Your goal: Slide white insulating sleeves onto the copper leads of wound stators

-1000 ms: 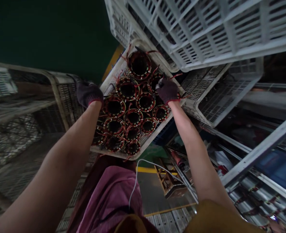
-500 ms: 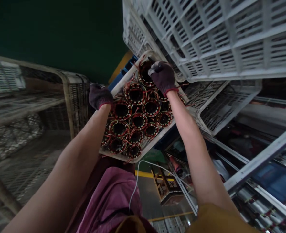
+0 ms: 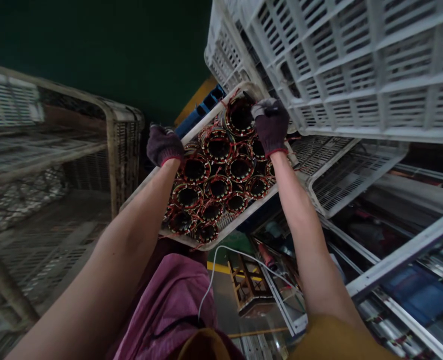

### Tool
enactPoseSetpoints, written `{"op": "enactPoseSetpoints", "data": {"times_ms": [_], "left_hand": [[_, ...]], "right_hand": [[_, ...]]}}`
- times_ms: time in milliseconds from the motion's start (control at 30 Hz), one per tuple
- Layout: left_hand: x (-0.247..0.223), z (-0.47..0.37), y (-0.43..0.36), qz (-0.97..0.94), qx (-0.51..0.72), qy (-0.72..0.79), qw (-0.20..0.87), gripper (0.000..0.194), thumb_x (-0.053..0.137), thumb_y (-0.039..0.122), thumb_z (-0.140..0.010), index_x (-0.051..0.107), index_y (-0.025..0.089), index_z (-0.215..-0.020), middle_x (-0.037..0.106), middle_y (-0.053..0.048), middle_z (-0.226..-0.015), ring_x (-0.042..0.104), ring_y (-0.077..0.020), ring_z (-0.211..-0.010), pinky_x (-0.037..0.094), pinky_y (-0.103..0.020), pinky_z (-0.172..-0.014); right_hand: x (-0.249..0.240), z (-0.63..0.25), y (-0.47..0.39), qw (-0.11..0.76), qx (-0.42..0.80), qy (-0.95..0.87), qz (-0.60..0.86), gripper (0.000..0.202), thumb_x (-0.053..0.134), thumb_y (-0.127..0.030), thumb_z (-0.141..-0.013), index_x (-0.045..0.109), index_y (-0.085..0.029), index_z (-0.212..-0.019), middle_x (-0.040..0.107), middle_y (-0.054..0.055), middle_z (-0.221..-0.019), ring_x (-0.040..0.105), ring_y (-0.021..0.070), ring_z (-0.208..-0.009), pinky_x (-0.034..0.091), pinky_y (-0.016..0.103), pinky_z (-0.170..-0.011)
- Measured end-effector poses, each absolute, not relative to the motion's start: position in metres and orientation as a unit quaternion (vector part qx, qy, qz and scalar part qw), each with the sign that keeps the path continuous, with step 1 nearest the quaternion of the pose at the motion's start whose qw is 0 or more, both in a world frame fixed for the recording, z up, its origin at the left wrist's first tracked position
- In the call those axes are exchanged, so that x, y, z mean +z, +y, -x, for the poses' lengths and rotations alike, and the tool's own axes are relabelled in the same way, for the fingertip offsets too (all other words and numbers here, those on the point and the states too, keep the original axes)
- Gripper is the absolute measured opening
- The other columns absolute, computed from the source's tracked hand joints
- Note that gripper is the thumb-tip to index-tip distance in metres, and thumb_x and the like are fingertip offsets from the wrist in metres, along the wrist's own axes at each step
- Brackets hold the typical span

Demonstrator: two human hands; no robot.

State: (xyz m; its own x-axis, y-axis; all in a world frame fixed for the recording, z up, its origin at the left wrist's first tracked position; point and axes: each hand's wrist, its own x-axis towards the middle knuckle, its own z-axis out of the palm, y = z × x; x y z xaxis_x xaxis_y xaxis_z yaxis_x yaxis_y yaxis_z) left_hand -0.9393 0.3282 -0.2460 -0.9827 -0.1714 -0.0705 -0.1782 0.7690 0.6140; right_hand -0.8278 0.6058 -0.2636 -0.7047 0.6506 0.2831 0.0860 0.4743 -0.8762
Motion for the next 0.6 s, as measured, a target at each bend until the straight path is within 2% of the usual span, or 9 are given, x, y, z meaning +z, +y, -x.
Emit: {"op": "enactPoseSetpoints", "data": {"times_ms": [100,200,267,367,467,600], "left_hand": [[-0.25,0.941,0.327,0.092,0.328,0.94,0.004,0.03,0.059,0.031,-0.112,0.067,0.008,-0.129,0.077,-0.019,-0.122,0.07,-0.0294,-0.114,0.046,-0.051,-0.106],[-0.251,0.94,0.327,0.095,0.306,0.947,-0.002,0.029,0.056,0.033,-0.112,0.069,0.014,-0.13,0.078,-0.016,-0.123,0.072,-0.0296,-0.117,0.049,-0.049,-0.107],[-0.251,0.939,0.328,0.091,0.28,0.956,0.0,0.029,0.053,0.033,-0.113,0.07,0.019,-0.132,0.079,-0.014,-0.126,0.073,-0.0302,-0.119,0.051,-0.048,-0.108],[-0.251,0.939,0.328,0.086,0.261,0.962,-0.001,0.033,0.051,0.035,-0.114,0.071,0.019,-0.135,0.08,-0.013,-0.126,0.075,-0.0317,-0.12,0.054,-0.049,-0.108],[-0.251,0.939,0.328,0.09,0.263,0.961,-0.009,0.033,0.052,0.036,-0.113,0.072,0.021,-0.135,0.08,-0.013,-0.126,0.075,-0.0335,-0.121,0.056,-0.049,-0.109],[-0.251,0.938,0.328,0.091,0.262,0.961,-0.011,0.033,0.052,0.034,-0.113,0.072,0.022,-0.136,0.08,-0.012,-0.125,0.075,-0.0337,-0.123,0.056,-0.05,-0.111]], "right_hand": [[-0.258,0.805,0.572,0.271,0.552,-0.753,0.233,0.026,0.069,-0.05,-0.093,0.07,-0.027,-0.105,0.076,0.004,-0.087,0.073,0.0212,-0.07,0.062,0.038,-0.066],[-0.263,0.796,0.531,0.181,0.599,-0.755,0.196,0.031,0.075,-0.054,-0.086,0.074,-0.026,-0.099,0.076,0.002,-0.08,0.072,0.0212,-0.067,0.062,0.037,-0.065],[-0.271,0.799,0.512,0.178,0.546,-0.795,0.194,0.027,0.075,-0.052,-0.085,0.073,-0.025,-0.087,0.077,0.003,-0.079,0.073,0.0237,-0.072,0.063,0.041,-0.077],[-0.282,0.81,0.501,0.187,0.359,-0.891,0.203,0.017,0.074,-0.039,-0.087,0.073,-0.024,-0.081,0.081,0.008,-0.087,0.075,0.0296,-0.09,0.059,0.046,-0.095],[-0.287,0.816,0.5,0.169,0.239,-0.937,0.193,0.014,0.072,-0.035,-0.089,0.074,-0.023,-0.081,0.082,0.01,-0.087,0.075,0.0318,-0.092,0.057,0.047,-0.098],[-0.285,0.814,0.501,0.169,0.233,-0.941,0.175,0.011,0.073,-0.032,-0.087,0.073,-0.024,-0.08,0.081,0.008,-0.084,0.074,0.0298,-0.088,0.057,0.045,-0.097]]}}
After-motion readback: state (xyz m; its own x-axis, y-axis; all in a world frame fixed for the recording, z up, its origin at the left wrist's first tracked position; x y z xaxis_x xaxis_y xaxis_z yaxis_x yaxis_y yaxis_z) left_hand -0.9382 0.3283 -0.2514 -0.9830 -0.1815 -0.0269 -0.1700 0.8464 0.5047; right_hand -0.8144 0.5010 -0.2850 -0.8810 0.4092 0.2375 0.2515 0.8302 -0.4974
